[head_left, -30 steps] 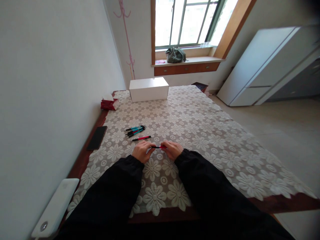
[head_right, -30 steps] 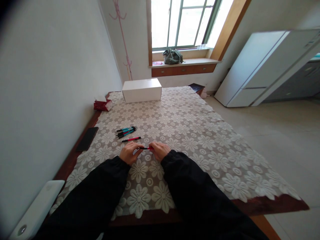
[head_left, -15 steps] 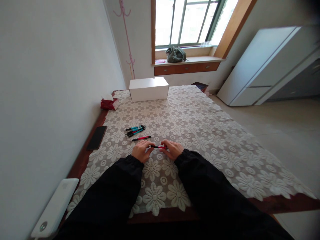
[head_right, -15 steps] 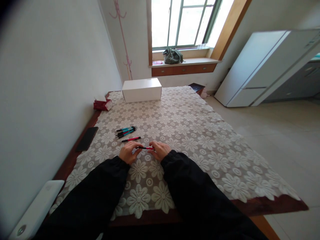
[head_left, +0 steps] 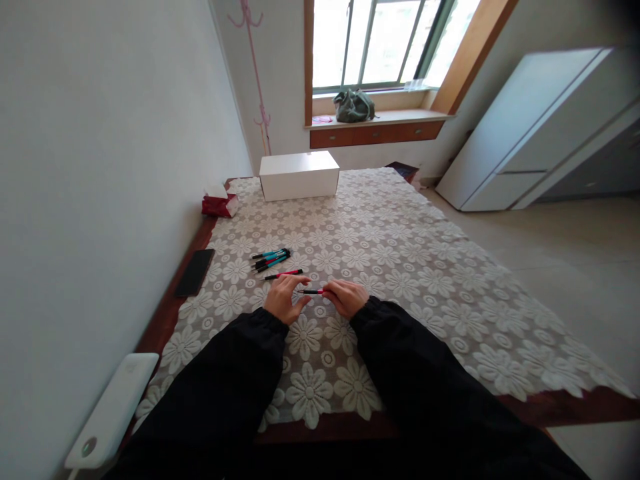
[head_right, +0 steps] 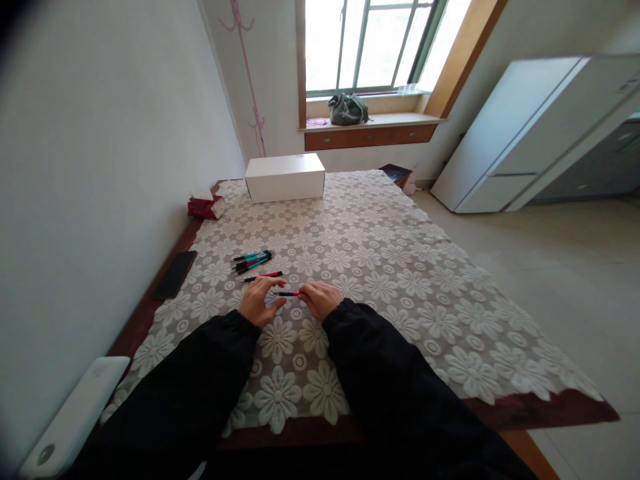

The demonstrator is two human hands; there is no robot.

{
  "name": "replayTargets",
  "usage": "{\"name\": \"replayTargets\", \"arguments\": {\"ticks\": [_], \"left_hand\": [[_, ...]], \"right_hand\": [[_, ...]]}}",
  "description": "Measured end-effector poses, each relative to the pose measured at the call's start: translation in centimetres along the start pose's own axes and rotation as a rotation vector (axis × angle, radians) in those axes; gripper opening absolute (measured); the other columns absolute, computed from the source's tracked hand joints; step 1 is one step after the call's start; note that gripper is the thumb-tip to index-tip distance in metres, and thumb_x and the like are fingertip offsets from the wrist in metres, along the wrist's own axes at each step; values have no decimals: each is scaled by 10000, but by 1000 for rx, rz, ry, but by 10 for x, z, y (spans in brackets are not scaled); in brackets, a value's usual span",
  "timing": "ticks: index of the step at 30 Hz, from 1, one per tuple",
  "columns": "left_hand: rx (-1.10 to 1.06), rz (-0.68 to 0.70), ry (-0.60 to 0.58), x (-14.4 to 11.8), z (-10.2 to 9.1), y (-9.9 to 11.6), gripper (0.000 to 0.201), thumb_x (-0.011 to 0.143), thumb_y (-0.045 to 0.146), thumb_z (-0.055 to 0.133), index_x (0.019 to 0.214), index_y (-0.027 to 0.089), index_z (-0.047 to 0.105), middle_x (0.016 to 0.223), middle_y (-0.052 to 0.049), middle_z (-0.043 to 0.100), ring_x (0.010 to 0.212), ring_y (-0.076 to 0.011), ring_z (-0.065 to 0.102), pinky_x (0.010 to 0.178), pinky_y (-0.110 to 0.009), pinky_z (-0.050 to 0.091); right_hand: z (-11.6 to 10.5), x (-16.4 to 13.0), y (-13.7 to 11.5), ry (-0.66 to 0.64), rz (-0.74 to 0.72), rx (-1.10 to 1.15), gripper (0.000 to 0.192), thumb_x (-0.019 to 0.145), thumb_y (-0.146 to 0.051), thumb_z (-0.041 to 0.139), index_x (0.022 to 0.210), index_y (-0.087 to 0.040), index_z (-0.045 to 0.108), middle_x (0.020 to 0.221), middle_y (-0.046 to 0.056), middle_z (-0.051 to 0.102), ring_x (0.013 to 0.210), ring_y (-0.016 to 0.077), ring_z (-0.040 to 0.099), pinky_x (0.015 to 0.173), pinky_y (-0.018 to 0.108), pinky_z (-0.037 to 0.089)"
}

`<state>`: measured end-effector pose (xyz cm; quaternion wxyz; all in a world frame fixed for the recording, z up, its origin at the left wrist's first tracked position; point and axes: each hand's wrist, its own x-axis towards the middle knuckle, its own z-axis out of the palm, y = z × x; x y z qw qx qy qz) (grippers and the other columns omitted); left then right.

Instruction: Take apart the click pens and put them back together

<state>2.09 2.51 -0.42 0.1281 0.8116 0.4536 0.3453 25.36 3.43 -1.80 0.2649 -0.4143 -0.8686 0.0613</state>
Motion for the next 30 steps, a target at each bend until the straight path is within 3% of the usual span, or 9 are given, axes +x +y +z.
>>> {"name": "replayTargets", "arguments": {"ticks": [2,5,8,13,18,25,30], "left_hand": [[5,-15,16,0,-1,1,317,830,353,729,1108,221,652,1079,-65,713,1071,-266,608,966,-435,467],[36,-29,0,1,-1,2,138,910,345,631,880,218,677,981,-60,719,1011,-251,614,919,-418,479],[26,-3,4,0,0,3,63,894,276,634,883,220,659,943,-56,708,1002,-249,611,907,-409,484],[34,-13,54,0,1,2,218,868,351,679,1034,213,649,1032,-69,701,1050,-263,601,951,-429,468],[96,5,-24,0,2,-2,179,929,342,602,835,213,683,940,-66,713,974,-250,604,893,-422,482],[63,24,37,1,1,-1,204,918,408,618,898,224,704,961,-62,722,981,-242,612,919,-410,479],[86,-16,11,0,2,0,239,946,403,577,857,221,704,880,-57,728,918,-241,615,861,-400,480]], "right_hand": [[-1,0,-1,0,-12,-1,281,1026,-383,435,940,-224,651,862,45,697,774,166,647,680,264,437],[-2,1,-1,-7,-22,8,268,1025,-368,445,936,-224,652,857,46,692,779,166,647,683,262,439],[0,0,-1,-22,-23,7,264,1026,-355,446,929,-227,655,854,43,691,774,165,642,680,263,438],[0,1,1,-3,-29,-4,273,1031,-372,438,954,-226,656,866,43,691,792,165,634,693,263,447],[0,1,1,1,-49,-7,261,1027,-371,454,953,-223,657,860,52,683,802,178,626,719,277,453],[2,0,2,40,-17,-5,280,1033,-381,437,970,-236,669,867,46,684,806,173,633,726,273,459],[1,2,1,64,-35,-26,271,1023,-409,462,971,-228,657,875,54,680,838,184,623,751,281,466]]}}
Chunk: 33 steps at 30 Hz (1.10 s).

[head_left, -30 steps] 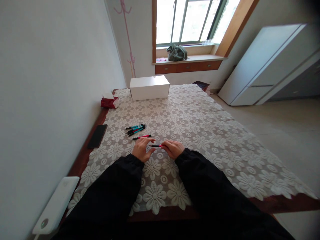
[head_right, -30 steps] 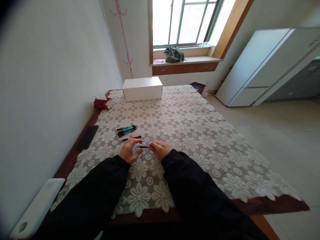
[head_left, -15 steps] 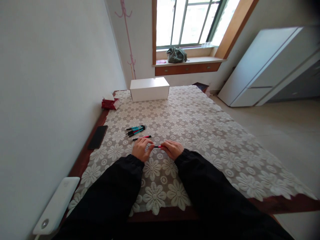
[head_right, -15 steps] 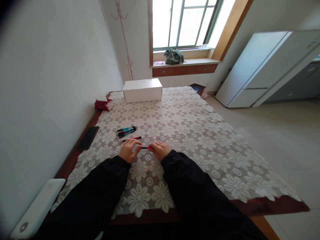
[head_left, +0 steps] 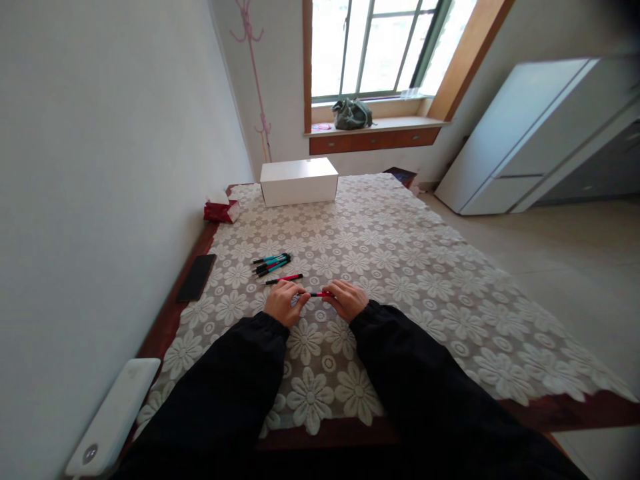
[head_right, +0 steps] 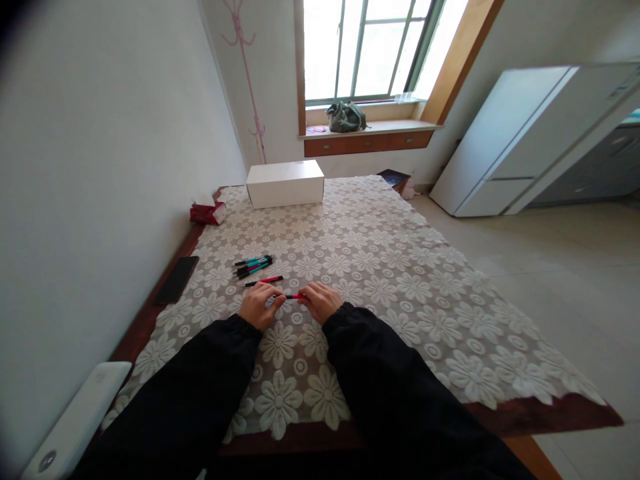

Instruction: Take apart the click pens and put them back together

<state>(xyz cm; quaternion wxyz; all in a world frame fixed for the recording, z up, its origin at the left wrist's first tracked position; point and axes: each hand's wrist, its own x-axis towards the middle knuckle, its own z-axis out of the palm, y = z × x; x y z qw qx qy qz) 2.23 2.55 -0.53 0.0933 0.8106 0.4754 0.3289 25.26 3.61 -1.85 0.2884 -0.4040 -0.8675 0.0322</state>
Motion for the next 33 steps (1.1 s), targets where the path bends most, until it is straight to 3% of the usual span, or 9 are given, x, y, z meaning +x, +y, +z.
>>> {"name": "replayTargets", "arguments": {"ticks": [4,9,14,24,28,33], "left_hand": [[4,-11,-26,-1,2,-2,196,934,364,602,851,219,703,874,-53,729,896,-238,621,846,-399,484],[-35,-72,42,-1,2,-5,115,895,323,657,893,220,708,927,-53,737,944,-250,634,862,-413,496],[-79,-109,76,0,0,-6,106,885,315,664,885,218,707,911,-47,737,939,-243,644,864,-398,499],[-127,-180,42,2,-3,-4,395,1002,392,436,768,198,689,836,-58,718,869,-213,636,812,-337,477],[-108,-157,31,1,-4,-4,412,1010,372,410,751,197,679,809,-61,710,864,-217,626,814,-345,471],[-86,-107,53,1,-3,-6,253,965,344,526,842,194,688,850,-68,717,896,-232,621,829,-356,477]], "right_hand": [[1,0,1,-2,40,-30,249,1007,-420,499,954,-229,651,870,51,686,830,191,627,736,291,455],[-1,-1,6,24,128,-37,222,985,-423,546,952,-230,649,894,53,695,828,199,645,724,296,457],[-5,0,14,-6,56,-36,201,1002,-376,516,997,-227,650,924,65,690,840,198,644,747,297,475],[-12,0,26,115,-28,-69,383,1042,-443,395,880,-205,648,812,58,657,759,167,604,701,268,433],[-14,1,23,100,-17,-35,426,1048,-462,351,858,-205,633,814,61,650,763,166,593,708,267,423],[-14,1,22,-19,58,41,464,1044,-464,304,804,-199,600,760,56,625,696,161,561,654,268,383]]}}
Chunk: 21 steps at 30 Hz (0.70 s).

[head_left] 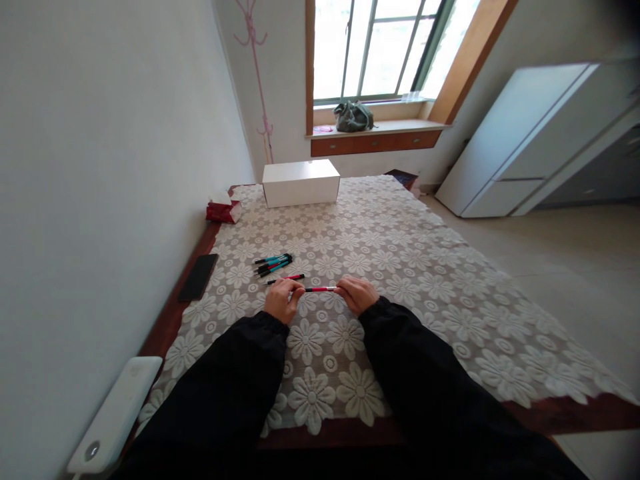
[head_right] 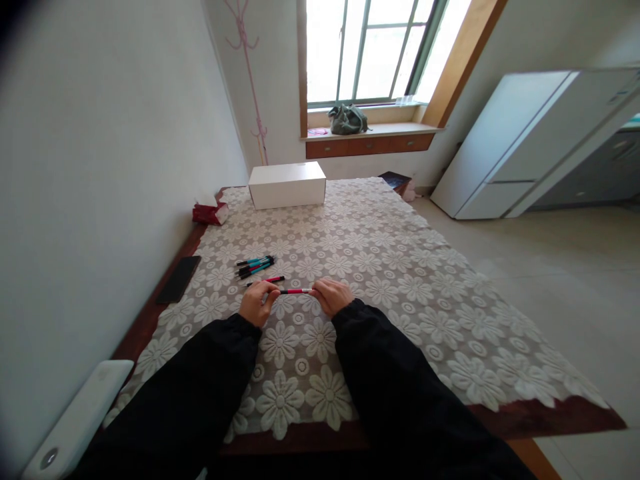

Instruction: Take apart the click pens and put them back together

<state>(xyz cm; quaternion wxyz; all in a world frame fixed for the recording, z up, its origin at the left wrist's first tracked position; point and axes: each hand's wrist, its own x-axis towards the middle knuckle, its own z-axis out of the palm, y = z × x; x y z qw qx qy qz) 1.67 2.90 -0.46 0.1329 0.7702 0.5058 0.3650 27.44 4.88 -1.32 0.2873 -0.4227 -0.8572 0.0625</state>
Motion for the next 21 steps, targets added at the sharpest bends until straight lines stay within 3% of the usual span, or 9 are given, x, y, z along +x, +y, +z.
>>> {"name": "replayTargets", "arguments": {"ticks": [4,9,12,15,21], "left_hand": [[17,14,2,0,2,-2,206,952,329,559,863,200,693,872,-65,728,904,-236,623,845,-370,474],[19,20,-16,-1,3,-2,178,938,319,590,862,198,697,882,-62,733,912,-239,626,858,-384,475],[20,-1,-39,0,3,-2,127,917,292,619,879,201,699,909,-58,733,911,-234,631,859,-382,479],[15,-48,-43,-1,3,0,87,886,274,653,927,212,697,924,-49,729,911,-226,636,850,-368,489],[-22,-88,-35,-1,1,3,142,932,312,589,990,225,686,851,-34,729,897,-212,639,831,-347,494]], "right_hand": [[3,0,2,-154,131,53,442,1022,-438,315,717,-208,538,666,20,568,607,150,500,595,271,314],[4,1,4,-191,191,113,440,1000,-428,336,647,-208,482,594,-2,503,554,139,449,575,274,274],[4,1,4,-151,201,142,383,976,-418,400,691,-207,544,612,2,536,572,143,481,581,268,311],[4,2,4,-66,210,169,258,936,-404,495,848,-206,635,686,17,612,611,153,534,609,269,381],[8,1,5,55,166,239,173,905,-359,564,945,-221,660,853,43,684,701,167,592,692,288,480]]}}
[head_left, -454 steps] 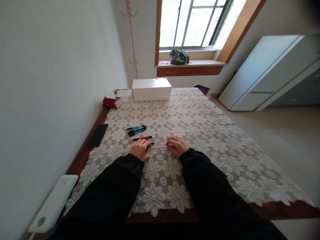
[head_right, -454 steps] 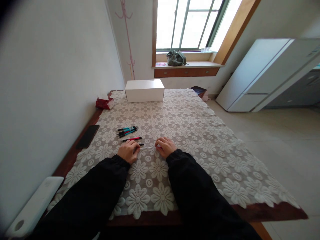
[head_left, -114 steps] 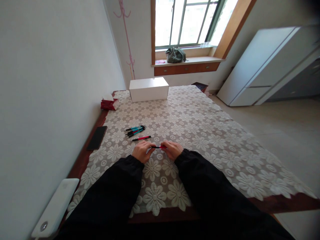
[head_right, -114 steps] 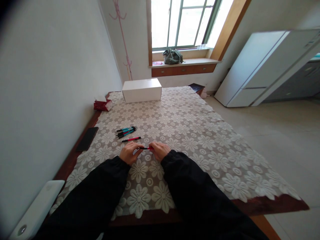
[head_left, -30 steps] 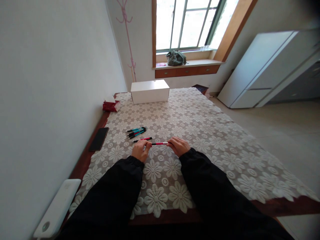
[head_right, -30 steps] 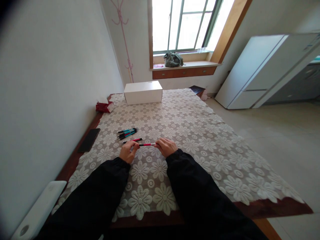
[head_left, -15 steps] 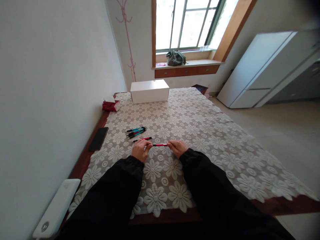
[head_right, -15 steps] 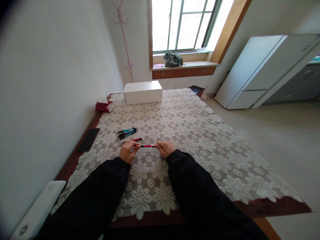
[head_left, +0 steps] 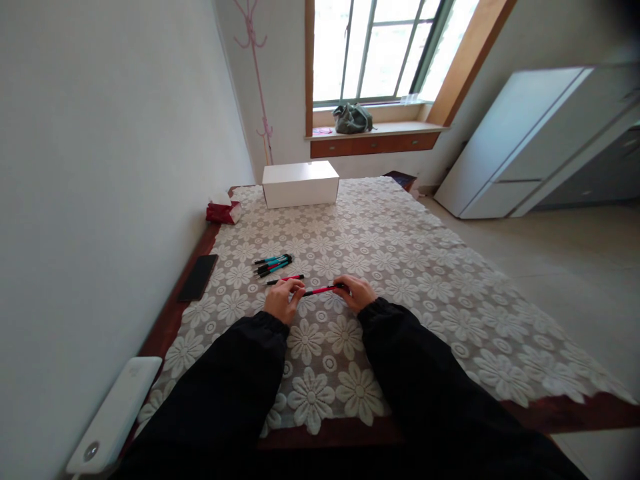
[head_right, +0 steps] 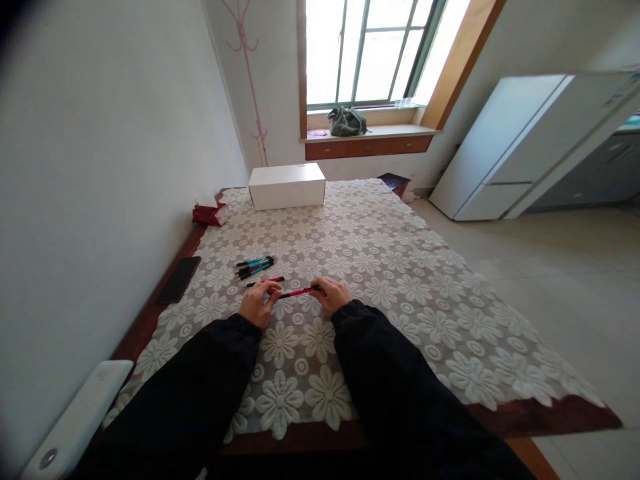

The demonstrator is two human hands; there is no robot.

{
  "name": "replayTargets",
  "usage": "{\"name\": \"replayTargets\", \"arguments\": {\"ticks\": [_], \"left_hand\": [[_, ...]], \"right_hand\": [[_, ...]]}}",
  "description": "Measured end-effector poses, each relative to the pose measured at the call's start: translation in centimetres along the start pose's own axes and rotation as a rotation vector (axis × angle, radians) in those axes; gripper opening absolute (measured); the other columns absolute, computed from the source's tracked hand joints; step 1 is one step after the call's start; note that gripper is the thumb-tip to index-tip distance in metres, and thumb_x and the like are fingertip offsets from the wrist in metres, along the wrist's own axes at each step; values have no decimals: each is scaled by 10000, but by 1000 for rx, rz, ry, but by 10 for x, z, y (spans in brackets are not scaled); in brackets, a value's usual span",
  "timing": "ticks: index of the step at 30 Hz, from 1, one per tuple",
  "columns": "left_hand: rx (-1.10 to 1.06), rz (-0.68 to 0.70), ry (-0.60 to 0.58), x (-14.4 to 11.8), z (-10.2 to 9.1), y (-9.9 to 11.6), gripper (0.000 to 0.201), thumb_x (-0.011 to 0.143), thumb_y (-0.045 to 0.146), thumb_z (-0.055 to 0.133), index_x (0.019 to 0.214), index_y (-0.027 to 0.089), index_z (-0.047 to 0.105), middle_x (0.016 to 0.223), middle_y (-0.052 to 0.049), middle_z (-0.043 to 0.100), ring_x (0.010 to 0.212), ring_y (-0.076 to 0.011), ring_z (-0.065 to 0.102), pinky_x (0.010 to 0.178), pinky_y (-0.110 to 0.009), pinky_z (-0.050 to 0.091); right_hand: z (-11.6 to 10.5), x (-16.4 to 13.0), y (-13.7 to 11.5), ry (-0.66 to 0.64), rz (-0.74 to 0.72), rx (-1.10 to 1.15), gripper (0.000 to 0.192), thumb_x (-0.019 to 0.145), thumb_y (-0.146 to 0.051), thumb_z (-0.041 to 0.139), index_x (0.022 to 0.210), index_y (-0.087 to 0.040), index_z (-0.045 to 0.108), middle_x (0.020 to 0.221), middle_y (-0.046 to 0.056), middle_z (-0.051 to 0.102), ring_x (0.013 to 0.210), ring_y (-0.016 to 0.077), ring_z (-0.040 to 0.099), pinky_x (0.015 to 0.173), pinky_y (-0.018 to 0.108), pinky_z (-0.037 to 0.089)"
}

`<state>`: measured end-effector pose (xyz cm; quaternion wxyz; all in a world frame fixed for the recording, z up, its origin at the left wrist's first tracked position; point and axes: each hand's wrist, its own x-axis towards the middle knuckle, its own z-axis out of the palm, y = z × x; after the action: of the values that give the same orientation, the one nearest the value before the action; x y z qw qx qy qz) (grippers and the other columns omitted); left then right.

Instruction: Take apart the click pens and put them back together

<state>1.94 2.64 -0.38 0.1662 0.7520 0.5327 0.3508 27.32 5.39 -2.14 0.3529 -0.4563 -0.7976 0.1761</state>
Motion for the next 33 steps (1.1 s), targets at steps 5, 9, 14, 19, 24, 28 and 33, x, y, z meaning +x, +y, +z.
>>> {"name": "replayTargets", "arguments": {"ticks": [5,9,14,19,24,28,33], "left_hand": [[27,55,-35,0,2,-2,206,960,320,542,1022,221,712,934,-48,737,902,-216,623,837,-359,493],[63,110,-37,1,3,-5,225,964,324,535,967,215,731,943,-60,728,939,-232,614,884,-386,484],[58,129,-1,1,2,-7,170,939,278,573,957,223,733,937,-60,716,962,-235,614,913,-389,484],[53,107,20,1,2,-6,183,946,284,564,973,225,735,953,-62,719,967,-229,620,911,-384,485],[31,142,15,1,1,-4,184,944,328,589,972,235,746,936,-55,733,941,-219,637,889,-362,495],[44,160,51,0,0,-3,185,933,363,617,966,247,757,927,-48,745,918,-215,651,887,-362,502],[50,175,39,0,0,-2,202,931,378,620,982,251,768,939,-48,764,897,-211,670,880,-362,523]], "right_hand": [[1,-1,0,57,25,10,169,910,-373,583,944,-234,673,793,19,673,664,154,587,674,273,489],[0,-1,0,78,39,-34,214,927,-408,575,957,-230,689,774,22,681,660,154,600,667,263,483],[-1,-2,1,-65,0,-134,252,957,-408,528,972,-238,712,923,62,735,815,195,666,728,278,478],[-2,-4,-2,-85,92,-171,286,956,-437,514,1003,-238,714,790,43,723,685,183,646,646,269,441],[0,-3,-7,-38,121,-144,258,963,-387,497,1041,-222,680,826,51,719,705,184,644,666,272,451],[2,-2,-8,-70,167,-187,231,960,-319,502,1109,-221,648,905,59,728,772,195,661,692,282,457],[2,-1,-8,-101,174,-241,238,978,-343,492,1101,-244,670,938,54,736,807,189,661,700,276,455]]}}
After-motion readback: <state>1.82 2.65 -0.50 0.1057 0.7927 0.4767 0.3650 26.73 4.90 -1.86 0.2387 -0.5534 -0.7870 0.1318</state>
